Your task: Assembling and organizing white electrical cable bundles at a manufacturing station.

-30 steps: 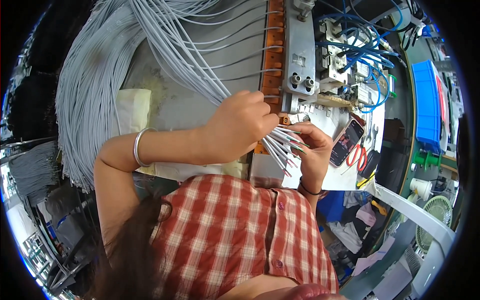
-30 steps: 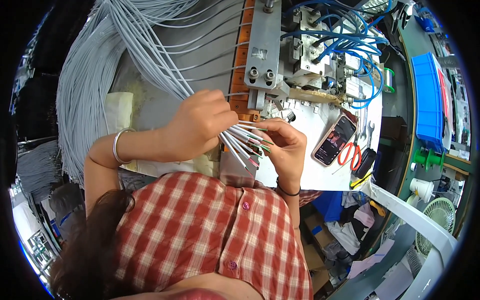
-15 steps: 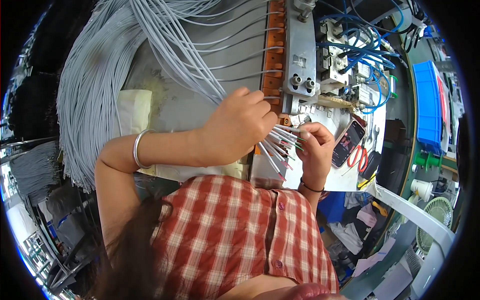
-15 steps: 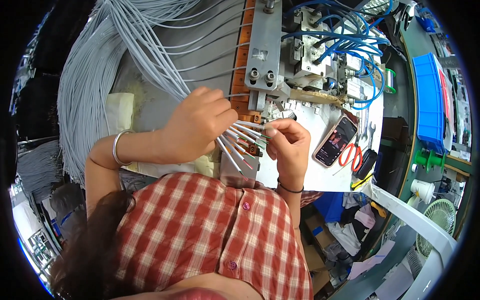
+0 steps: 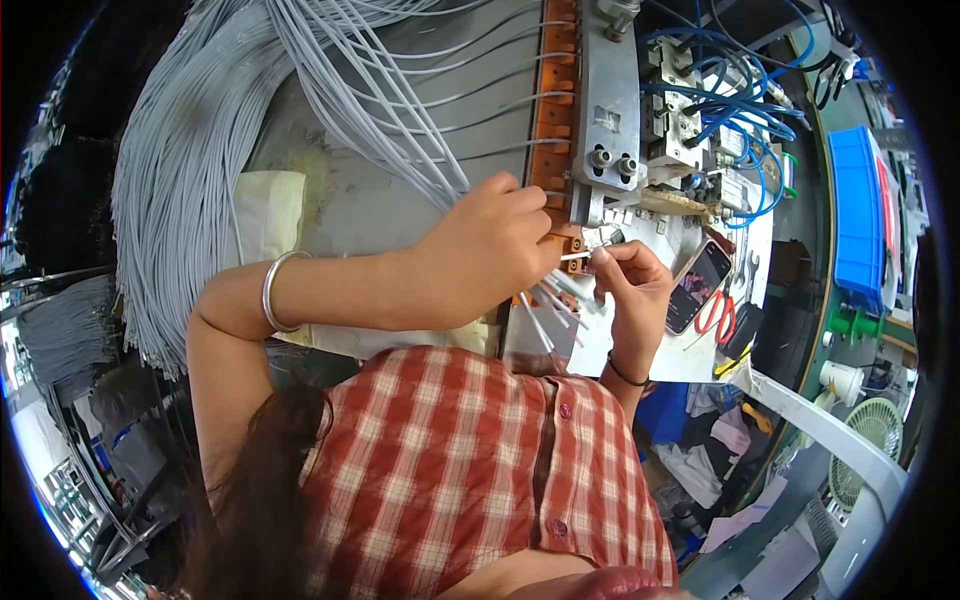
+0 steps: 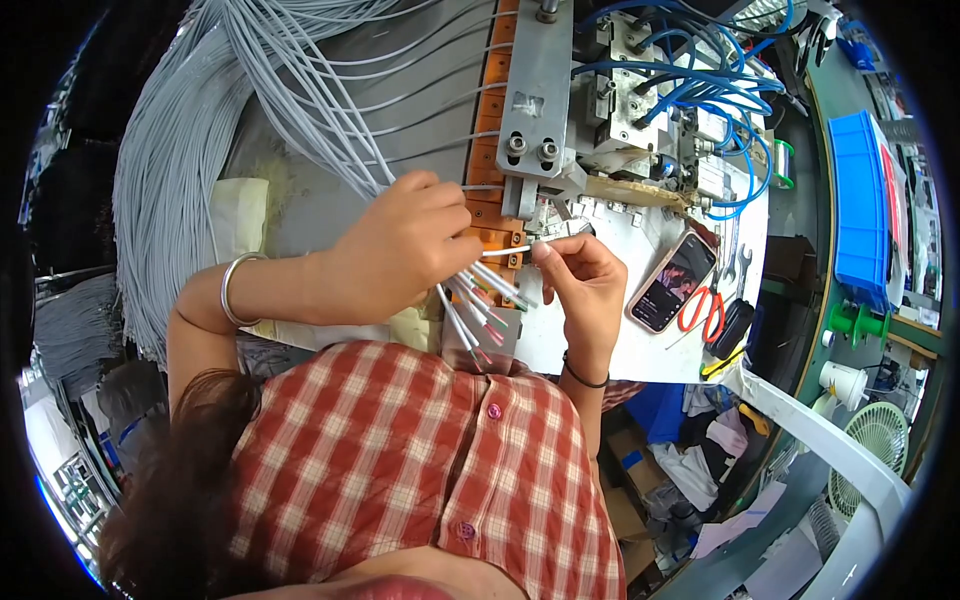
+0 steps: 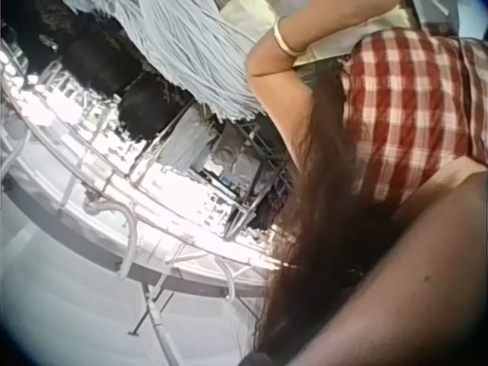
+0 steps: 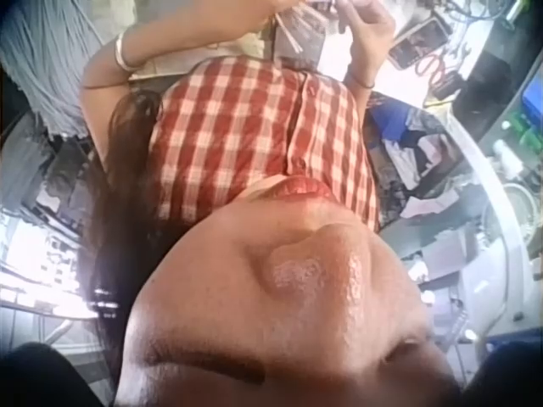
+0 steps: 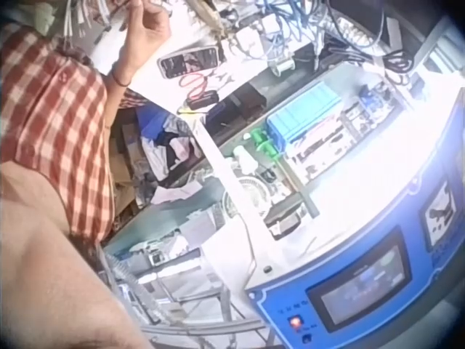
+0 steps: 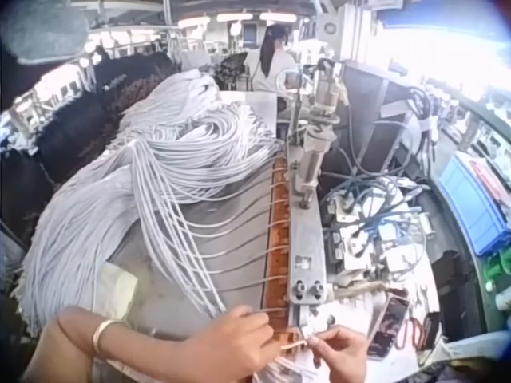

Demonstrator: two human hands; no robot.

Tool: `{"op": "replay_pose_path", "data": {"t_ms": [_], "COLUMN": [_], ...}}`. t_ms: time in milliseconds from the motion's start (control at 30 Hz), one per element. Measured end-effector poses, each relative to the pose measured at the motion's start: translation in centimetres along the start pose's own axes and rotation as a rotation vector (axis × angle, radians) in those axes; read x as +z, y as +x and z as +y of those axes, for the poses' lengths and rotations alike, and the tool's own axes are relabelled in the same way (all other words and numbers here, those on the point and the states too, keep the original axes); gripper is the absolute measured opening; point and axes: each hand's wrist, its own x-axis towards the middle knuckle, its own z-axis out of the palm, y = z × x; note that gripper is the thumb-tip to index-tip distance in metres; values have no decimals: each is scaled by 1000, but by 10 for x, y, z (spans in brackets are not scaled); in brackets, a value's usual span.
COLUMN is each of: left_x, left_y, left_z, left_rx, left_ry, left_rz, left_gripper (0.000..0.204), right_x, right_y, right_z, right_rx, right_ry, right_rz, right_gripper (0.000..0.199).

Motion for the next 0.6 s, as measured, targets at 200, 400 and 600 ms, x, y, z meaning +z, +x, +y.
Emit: {"op": "replay_pose_path", "data": {"t_ms": [200, 400, 600], "left_x": [-3, 1, -32], "left_y": [-1, -4, -21], "left_z": [3, 2, 33], "left_rx": [-95, -40, 83], "left_ry": [-37, 19, 138], "left_rz": [-7, -38, -542], "left_gripper": [14, 9, 9], "right_x": [-7, -5, 9], "right_y": [2, 0, -41], "right_z": [3, 0, -79], "right_rx": [189, 260, -421], "right_ry": [114, 14, 20], "right_rz": [-126, -144, -40], "right_gripper": [9, 8, 8]}}
